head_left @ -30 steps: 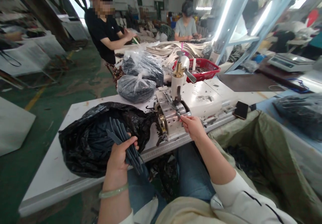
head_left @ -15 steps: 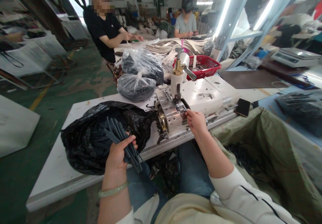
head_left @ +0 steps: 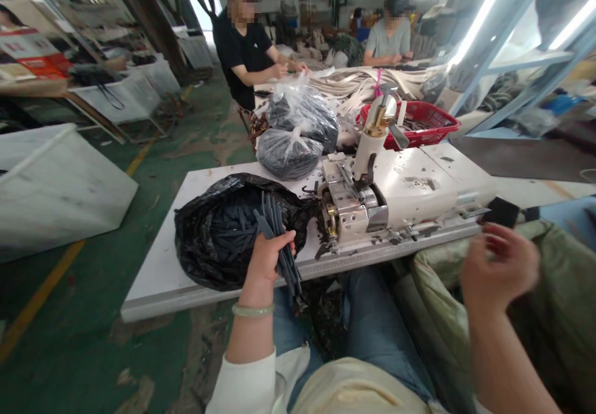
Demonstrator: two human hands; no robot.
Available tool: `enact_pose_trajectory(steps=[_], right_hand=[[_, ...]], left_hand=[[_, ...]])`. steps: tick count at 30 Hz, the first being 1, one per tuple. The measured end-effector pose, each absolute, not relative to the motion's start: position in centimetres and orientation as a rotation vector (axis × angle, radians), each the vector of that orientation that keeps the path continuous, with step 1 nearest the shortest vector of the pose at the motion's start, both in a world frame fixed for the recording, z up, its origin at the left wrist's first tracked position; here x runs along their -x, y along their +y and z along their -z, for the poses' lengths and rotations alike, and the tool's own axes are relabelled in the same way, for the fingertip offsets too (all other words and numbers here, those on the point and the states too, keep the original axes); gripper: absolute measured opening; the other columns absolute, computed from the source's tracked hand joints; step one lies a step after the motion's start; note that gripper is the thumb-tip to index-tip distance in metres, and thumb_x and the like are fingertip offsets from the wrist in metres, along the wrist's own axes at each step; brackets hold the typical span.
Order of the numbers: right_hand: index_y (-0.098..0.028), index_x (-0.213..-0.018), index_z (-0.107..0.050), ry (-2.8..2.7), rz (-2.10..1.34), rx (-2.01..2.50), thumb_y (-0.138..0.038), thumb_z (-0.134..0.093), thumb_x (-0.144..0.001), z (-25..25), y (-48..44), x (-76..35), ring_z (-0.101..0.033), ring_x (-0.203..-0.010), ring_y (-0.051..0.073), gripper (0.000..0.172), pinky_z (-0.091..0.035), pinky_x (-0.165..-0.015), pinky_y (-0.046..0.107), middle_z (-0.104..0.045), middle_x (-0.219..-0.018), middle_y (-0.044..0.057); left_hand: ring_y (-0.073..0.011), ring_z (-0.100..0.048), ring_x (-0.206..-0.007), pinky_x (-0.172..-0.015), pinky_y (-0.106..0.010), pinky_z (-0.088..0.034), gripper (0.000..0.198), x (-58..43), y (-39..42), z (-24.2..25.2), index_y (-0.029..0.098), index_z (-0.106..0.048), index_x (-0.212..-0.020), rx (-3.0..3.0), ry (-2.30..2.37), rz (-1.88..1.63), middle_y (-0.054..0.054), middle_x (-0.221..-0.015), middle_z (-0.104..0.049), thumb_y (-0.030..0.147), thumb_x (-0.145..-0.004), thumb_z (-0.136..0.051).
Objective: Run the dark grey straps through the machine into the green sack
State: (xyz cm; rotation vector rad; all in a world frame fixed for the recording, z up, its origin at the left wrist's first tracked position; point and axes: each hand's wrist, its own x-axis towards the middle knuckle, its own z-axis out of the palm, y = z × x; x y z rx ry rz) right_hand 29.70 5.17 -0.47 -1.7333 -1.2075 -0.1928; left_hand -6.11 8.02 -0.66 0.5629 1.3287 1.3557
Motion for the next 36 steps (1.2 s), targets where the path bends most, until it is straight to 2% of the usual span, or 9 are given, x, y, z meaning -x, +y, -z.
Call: enact_pose_trajectory(steps=[2,5,9,13,16,21,27,31,36], right_hand=[[-0.019,-0.099,-0.064,-1.544,-0.153,1.410,-0.034,-0.051,-0.087,-0.7,6.9,-22.1,-0.059,-0.079,0.023,0.022,-0.047,-0.074,0.039,-0.062,-0.088,0.010],[-0.020,-0.094,-0.064,-1.885,-0.638,0.984,-0.029,-0.057,-0.086,-1.8,8.8,-11.0,-0.058,-0.076,0.017,0.014,-0.047,-0.069,0.029,-0.063,-0.086,0.006],[-0.018,-0.077,-0.060,-1.912,-0.717,1.033,-0.029,-0.072,-0.073,-1.4,10.5,-3.0,-0.053,-0.069,0.016,0.016,-0.043,-0.064,0.027,-0.060,-0.075,0.003],[-0.019,-0.062,-0.056,-1.742,-0.981,1.143,-0.030,-0.070,-0.073,0.0,11.8,-1.6,-0.050,-0.053,0.013,0.021,-0.039,-0.052,0.024,-0.055,-0.056,-0.002],[-0.018,-0.061,-0.058,-1.489,-1.260,1.200,-0.033,-0.067,-0.073,1.0,12.3,-1.5,-0.050,-0.043,0.012,0.021,-0.038,-0.043,0.022,-0.055,-0.049,-0.002],[-0.017,-0.063,-0.059,-1.167,-1.357,1.114,-0.037,-0.068,-0.071,1.6,12.5,-1.2,-0.053,-0.041,0.010,0.024,-0.040,-0.038,0.020,-0.057,-0.048,-0.003],[-0.017,-0.068,-0.052,-0.850,-1.443,0.875,-0.040,-0.071,-0.070,0.9,12.7,-1.4,-0.061,-0.050,0.010,0.030,-0.054,-0.050,0.021,-0.058,-0.055,-0.005],[-0.019,-0.077,-0.047,-0.767,-1.413,0.748,-0.038,-0.067,-0.077,0.1,12.3,-2.1,-0.063,-0.054,0.010,0.027,-0.055,-0.052,0.021,-0.068,-0.071,-0.001],[-0.023,-0.092,-0.046,-0.807,-1.387,0.525,-0.035,-0.063,-0.083,-0.2,11.7,-3.7,-0.064,-0.065,0.009,0.023,-0.055,-0.063,0.023,-0.067,-0.084,-0.001]], left_hand=[[-0.0138,-0.052,-0.040,-0.040,-0.025,-0.043,0.033,5.4,8.2,0.9,0.016,-0.057,-0.071,-0.612,1.368,-1.364,0.003,-0.045,-0.055,0.025,-0.050,-0.081],[-0.0149,-0.055,-0.046,-0.045,-0.025,-0.045,0.024,5.1,8.3,1.0,0.014,-0.061,-0.067,-0.708,1.428,-1.418,0.000,-0.051,-0.060,0.019,-0.051,-0.077],[-0.0159,-0.060,-0.067,-0.058,-0.023,-0.046,0.013,6.2,8.2,1.0,0.016,-0.067,-0.069,-0.818,1.500,-1.508,-0.002,-0.071,-0.068,0.013,-0.057,-0.068],[-0.0158,-0.057,-0.059,-0.051,-0.023,-0.043,0.013,7.3,8.0,1.2,0.015,-0.067,-0.066,-0.851,1.536,-1.464,-0.003,-0.065,-0.068,0.010,-0.053,-0.068],[-0.0134,-0.052,-0.048,-0.047,-0.024,-0.040,0.013,7.4,8.2,1.6,0.014,-0.062,-0.062,-0.826,1.498,-1.416,0.000,-0.054,-0.061,0.011,-0.051,-0.069],[-0.0113,-0.053,-0.048,-0.048,-0.022,-0.041,0.022,7.3,8.9,2.0,0.014,-0.059,-0.066,-0.791,1.433,-1.400,0.002,-0.055,-0.060,0.011,-0.050,-0.073],[-0.0112,-0.050,-0.041,-0.041,-0.022,-0.040,0.029,7.9,8.9,1.7,0.013,-0.061,-0.076,-0.725,1.382,-1.378,0.003,-0.050,-0.058,0.019,-0.053,-0.078],[-0.0106,-0.049,-0.041,-0.041,-0.022,-0.041,0.034,8.3,8.2,1.1,0.014,-0.058,-0.077,-0.644,1.281,-1.362,0.004,-0.048,-0.054,0.022,-0.053,-0.081],[-0.0083,-0.049,-0.044,-0.041,-0.020,-0.043,0.041,9.0,7.4,0.2,0.016,-0.054,-0.080,-0.536,1.168,-1.398,0.006,-0.052,-0.052,0.028,-0.053,-0.083]])
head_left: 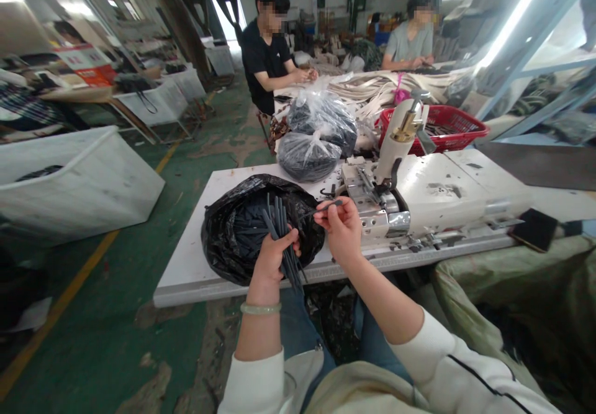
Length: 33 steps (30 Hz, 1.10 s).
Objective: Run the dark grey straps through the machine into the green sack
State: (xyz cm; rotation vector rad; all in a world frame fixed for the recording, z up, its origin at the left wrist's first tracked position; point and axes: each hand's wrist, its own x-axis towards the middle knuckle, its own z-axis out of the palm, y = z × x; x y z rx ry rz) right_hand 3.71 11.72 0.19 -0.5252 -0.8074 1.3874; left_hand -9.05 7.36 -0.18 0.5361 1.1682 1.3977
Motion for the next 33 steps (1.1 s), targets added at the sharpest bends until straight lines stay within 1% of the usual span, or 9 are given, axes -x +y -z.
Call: enact_pose_trajectory(steps=[4,8,13,16,18,21,25,29,33], right_hand=[[-0.022,-0.092,-0.050,-0.918,-1.421,0.482,-0.038,-0.052,-0.090,1.3,10.5,-4.3,-0.058,-0.065,0.009,0.017,-0.051,-0.063,0.023,-0.060,-0.080,-0.001],[-0.021,-0.090,-0.053,-1.091,-1.292,0.611,-0.031,-0.053,-0.090,3.0,9.4,-5.0,-0.056,-0.063,0.010,0.010,-0.048,-0.062,0.023,-0.058,-0.076,-0.001],[-0.020,-0.101,-0.063,-1.490,-1.085,0.882,-0.021,-0.056,-0.083,3.7,8.9,-6.0,-0.062,-0.072,0.014,0.019,-0.052,-0.070,0.029,-0.063,-0.100,0.007],[-0.018,-0.099,-0.066,-1.608,-1.304,0.941,-0.022,-0.056,-0.082,3.3,8.7,-6.1,-0.060,-0.058,0.013,0.020,-0.050,-0.056,0.026,-0.065,-0.077,0.003],[-0.017,-0.087,-0.065,-1.606,-1.533,0.913,-0.029,-0.057,-0.083,2.7,8.6,-6.4,-0.054,-0.046,0.011,0.016,-0.045,-0.046,0.022,-0.060,-0.060,-0.001],[-0.017,-0.067,-0.059,-1.535,-1.712,0.873,-0.040,-0.059,-0.081,1.4,8.8,-8.1,-0.053,-0.044,0.010,0.028,-0.043,-0.044,0.021,-0.058,-0.054,-0.002],[-0.015,-0.066,-0.058,-1.343,-1.658,0.991,-0.043,-0.063,-0.078,1.0,9.5,-12.7,-0.050,-0.039,0.008,0.031,-0.036,-0.039,0.018,-0.060,-0.054,-0.001],[-0.014,-0.065,-0.060,-1.045,-1.462,1.156,-0.043,-0.066,-0.074,1.9,10.6,-17.0,-0.035,-0.031,0.004,0.031,-0.019,-0.032,0.017,-0.050,-0.043,-0.005],[-0.013,-0.064,-0.060,-0.850,-1.414,1.166,-0.044,-0.070,-0.066,2.1,11.7,-18.5,-0.029,-0.031,0.003,0.033,-0.014,-0.031,0.017,-0.044,-0.039,-0.006]], left_hand=[[-0.0064,-0.049,-0.044,-0.040,-0.019,-0.043,0.039,9.1,7.4,0.0,0.015,-0.054,-0.079,-0.476,1.163,-1.451,0.001,-0.063,-0.061,0.028,-0.054,-0.082],[-0.0073,-0.049,-0.043,-0.040,-0.018,-0.043,0.040,8.7,7.7,0.1,0.015,-0.055,-0.079,-0.455,1.164,-1.485,0.005,-0.053,-0.056,0.018,-0.050,-0.082],[-0.0067,-0.051,-0.044,-0.042,-0.017,-0.043,0.041,8.6,7.9,-0.1,0.015,-0.055,-0.081,-0.451,1.173,-1.554,0.002,-0.059,-0.062,0.017,-0.049,-0.082],[-0.0071,-0.052,-0.043,-0.042,-0.018,-0.044,0.042,8.3,8.1,-0.4,0.015,-0.056,-0.080,-0.462,1.187,-1.568,0.001,-0.060,-0.063,0.018,-0.049,-0.082],[-0.0075,-0.052,-0.043,-0.042,-0.019,-0.044,0.041,8.1,8.2,-0.5,0.015,-0.056,-0.080,-0.472,1.190,-1.566,0.001,-0.059,-0.063,0.019,-0.049,-0.082],[-0.0078,-0.051,-0.044,-0.042,-0.019,-0.043,0.040,8.2,8.2,-0.6,0.016,-0.055,-0.080,-0.482,1.179,-1.568,0.002,-0.059,-0.062,0.018,-0.050,-0.082],[-0.0087,-0.051,-0.047,-0.042,-0.020,-0.043,0.041,8.9,8.0,-0.3,0.016,-0.055,-0.080,-0.472,1.194,-1.559,0.003,-0.057,-0.060,0.015,-0.049,-0.082],[-0.0086,-0.050,-0.046,-0.042,-0.020,-0.044,0.039,9.2,8.0,0.4,0.015,-0.055,-0.077,-0.474,1.224,-1.513,0.005,-0.055,-0.057,0.014,-0.048,-0.082],[-0.0091,-0.051,-0.046,-0.042,-0.020,-0.044,0.041,8.6,8.3,0.9,0.015,-0.056,-0.078,-0.445,1.237,-1.485,0.004,-0.055,-0.058,0.013,-0.047,-0.082]])
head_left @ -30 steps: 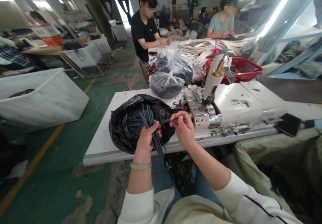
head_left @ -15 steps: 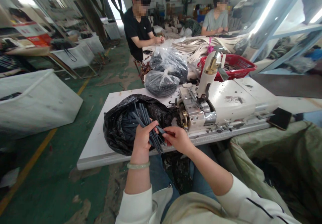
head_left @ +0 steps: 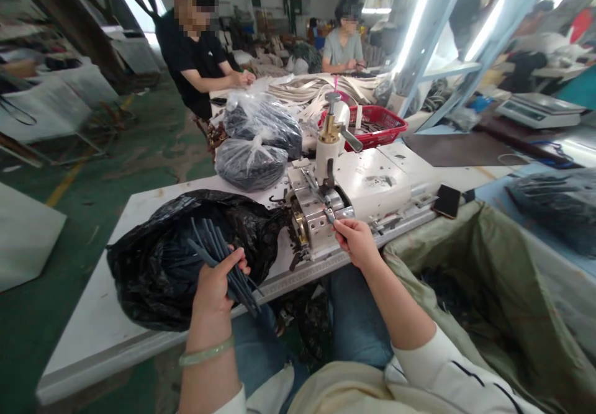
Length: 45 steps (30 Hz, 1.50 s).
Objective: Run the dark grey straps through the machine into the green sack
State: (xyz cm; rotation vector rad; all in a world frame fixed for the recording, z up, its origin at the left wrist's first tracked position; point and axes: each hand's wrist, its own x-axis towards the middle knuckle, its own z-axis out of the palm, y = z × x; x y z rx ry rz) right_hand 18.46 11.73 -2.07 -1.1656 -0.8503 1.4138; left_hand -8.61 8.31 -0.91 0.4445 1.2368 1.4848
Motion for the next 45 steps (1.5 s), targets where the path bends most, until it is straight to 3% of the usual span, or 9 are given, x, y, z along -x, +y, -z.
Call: enact_pose_trajectory(steps=[9,12,16,19,22,32,38,42,45], right_hand=[[-0.015,-0.061,-0.056,-0.750,-1.276,1.203,-0.043,-0.063,-0.070,1.2,13.6,-19.0,-0.028,-0.028,0.005,0.030,-0.014,-0.030,0.020,-0.043,-0.038,-0.006],[-0.016,-0.062,-0.059,-0.967,-0.793,1.429,-0.042,-0.053,-0.082,1.2,13.1,-20.4,-0.038,-0.034,0.009,0.033,-0.028,-0.035,0.022,-0.048,-0.042,-0.002],[-0.017,-0.082,-0.071,-1.407,0.106,1.531,-0.031,-0.050,-0.089,2.3,11.1,-22.8,-0.060,-0.060,0.017,0.026,-0.046,-0.061,0.028,-0.066,-0.066,0.008],[-0.021,-0.108,-0.069,-1.617,0.381,1.327,-0.022,-0.054,-0.089,3.5,9.5,-24.0,-0.065,-0.077,0.018,0.024,-0.049,-0.074,0.029,-0.071,-0.087,0.009],[-0.025,-0.116,-0.066,-1.691,0.473,1.205,-0.016,-0.056,-0.088,4.0,8.7,-24.3,-0.066,-0.083,0.018,0.031,-0.051,-0.078,0.030,-0.071,-0.095,0.007],[-0.022,-0.106,-0.071,-1.642,0.800,1.487,-0.017,-0.062,-0.083,7.0,3.6,-33.8,-0.065,-0.068,0.019,0.025,-0.051,-0.063,0.031,-0.070,-0.085,0.008],[-0.023,-0.100,-0.075,-1.328,0.972,1.838,-0.028,-0.064,-0.079,11.7,-2.8,-45.3,-0.063,-0.055,0.028,0.024,-0.037,-0.043,0.038,-0.069,-0.070,0.016],[-0.030,-0.106,-0.073,-1.283,0.969,1.939,-0.031,-0.058,-0.082,13.0,-3.6,-47.5,-0.061,-0.050,0.030,0.029,-0.029,-0.038,0.037,-0.066,-0.063,0.014],[-0.025,-0.096,-0.076,-1.458,0.928,1.806,-0.031,-0.059,-0.082,11.5,-2.4,-44.3,-0.061,-0.050,0.026,0.023,-0.037,-0.041,0.036,-0.067,-0.066,0.014]], left_hand=[[-0.0084,-0.051,-0.045,-0.041,-0.020,-0.045,0.040,8.3,8.2,0.3,0.015,-0.056,-0.078,-0.462,1.296,-1.482,0.005,-0.056,-0.058,0.011,-0.047,-0.081],[-0.0082,-0.051,-0.045,-0.041,-0.019,-0.045,0.040,8.3,8.1,0.3,0.015,-0.057,-0.077,-0.457,1.296,-1.478,0.005,-0.055,-0.058,0.011,-0.047,-0.082],[-0.0080,-0.051,-0.046,-0.040,-0.019,-0.045,0.039,8.0,8.3,0.5,0.015,-0.057,-0.076,-0.447,1.285,-1.455,0.005,-0.055,-0.057,0.011,-0.046,-0.082],[-0.0075,-0.050,-0.046,-0.041,-0.019,-0.045,0.037,7.7,8.5,0.6,0.014,-0.058,-0.075,-0.448,1.273,-1.446,0.006,-0.055,-0.055,0.011,-0.047,-0.081],[-0.0076,-0.049,-0.046,-0.040,-0.019,-0.044,0.036,7.3,8.6,0.6,0.015,-0.058,-0.074,-0.456,1.256,-1.430,0.006,-0.055,-0.054,0.012,-0.047,-0.081],[-0.0073,-0.050,-0.046,-0.042,-0.018,-0.043,0.034,7.2,8.6,0.4,0.016,-0.057,-0.076,-0.440,1.192,-1.388,0.004,-0.057,-0.056,0.015,-0.051,-0.080],[-0.0062,-0.049,-0.045,-0.042,-0.017,-0.042,0.033,7.0,8.5,0.9,0.015,-0.057,-0.076,-0.424,1.123,-1.378,0.004,-0.057,-0.055,0.020,-0.053,-0.081],[-0.0074,-0.049,-0.046,-0.041,-0.018,-0.042,0.034,6.8,8.5,0.9,0.015,-0.057,-0.076,-0.419,1.110,-1.381,0.004,-0.057,-0.054,0.023,-0.055,-0.082],[-0.0074,-0.049,-0.045,-0.040,-0.018,-0.041,0.034,6.7,8.3,0.6,0.015,-0.057,-0.076,-0.418,1.093,-1.367,0.004,-0.056,-0.054,0.023,-0.054,-0.082]])
